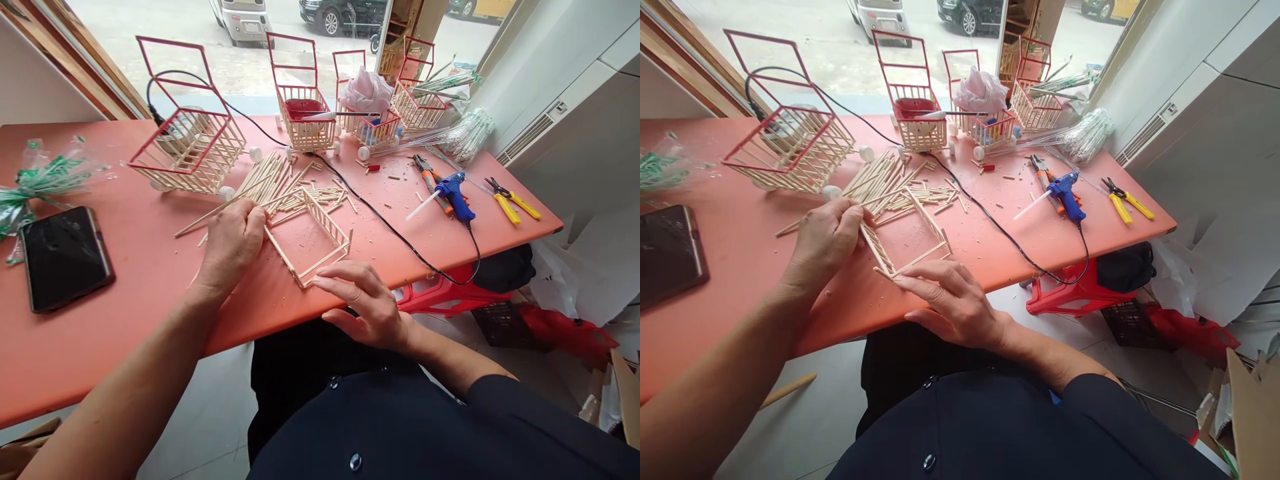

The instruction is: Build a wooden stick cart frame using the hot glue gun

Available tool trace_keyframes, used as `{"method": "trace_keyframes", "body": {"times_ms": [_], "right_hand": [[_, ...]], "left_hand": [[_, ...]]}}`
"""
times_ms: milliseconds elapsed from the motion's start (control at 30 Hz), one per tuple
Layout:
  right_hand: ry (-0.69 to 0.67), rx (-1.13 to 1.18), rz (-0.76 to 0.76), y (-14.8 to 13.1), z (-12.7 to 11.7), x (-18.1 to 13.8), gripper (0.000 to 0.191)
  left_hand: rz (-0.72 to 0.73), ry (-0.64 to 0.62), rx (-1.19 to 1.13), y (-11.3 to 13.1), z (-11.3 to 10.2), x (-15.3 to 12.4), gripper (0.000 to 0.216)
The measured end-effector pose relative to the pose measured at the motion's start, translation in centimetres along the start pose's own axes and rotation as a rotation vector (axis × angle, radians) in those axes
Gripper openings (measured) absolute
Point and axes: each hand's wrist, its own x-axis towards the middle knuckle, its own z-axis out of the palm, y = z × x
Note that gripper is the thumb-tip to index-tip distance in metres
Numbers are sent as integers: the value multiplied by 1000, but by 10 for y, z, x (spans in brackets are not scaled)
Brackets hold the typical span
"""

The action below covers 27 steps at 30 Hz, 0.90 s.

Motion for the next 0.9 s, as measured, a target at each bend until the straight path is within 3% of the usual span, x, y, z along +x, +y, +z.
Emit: {"method": "trace_keyframes", "body": {"times_ms": [267, 400, 600, 700, 900], "right_hand": [[-33, 51, -23, -6, 16, -1, 36], [101, 41, -26, 2, 6, -3, 24], [252, -97, 190, 24, -14, 2, 7], [223, -140, 310, 33, -16, 4, 9], [102, -155, 410, 42, -10, 4, 14]], "left_hand": [[8, 3, 60, 2, 1, -1, 26], [4, -7, 66, 2, -1, -1, 24], [9, -11, 53, 3, -2, -2, 24], [10, -9, 41, 3, -2, -3, 24], [1, -2, 19, -4, 1, -2, 33]]}}
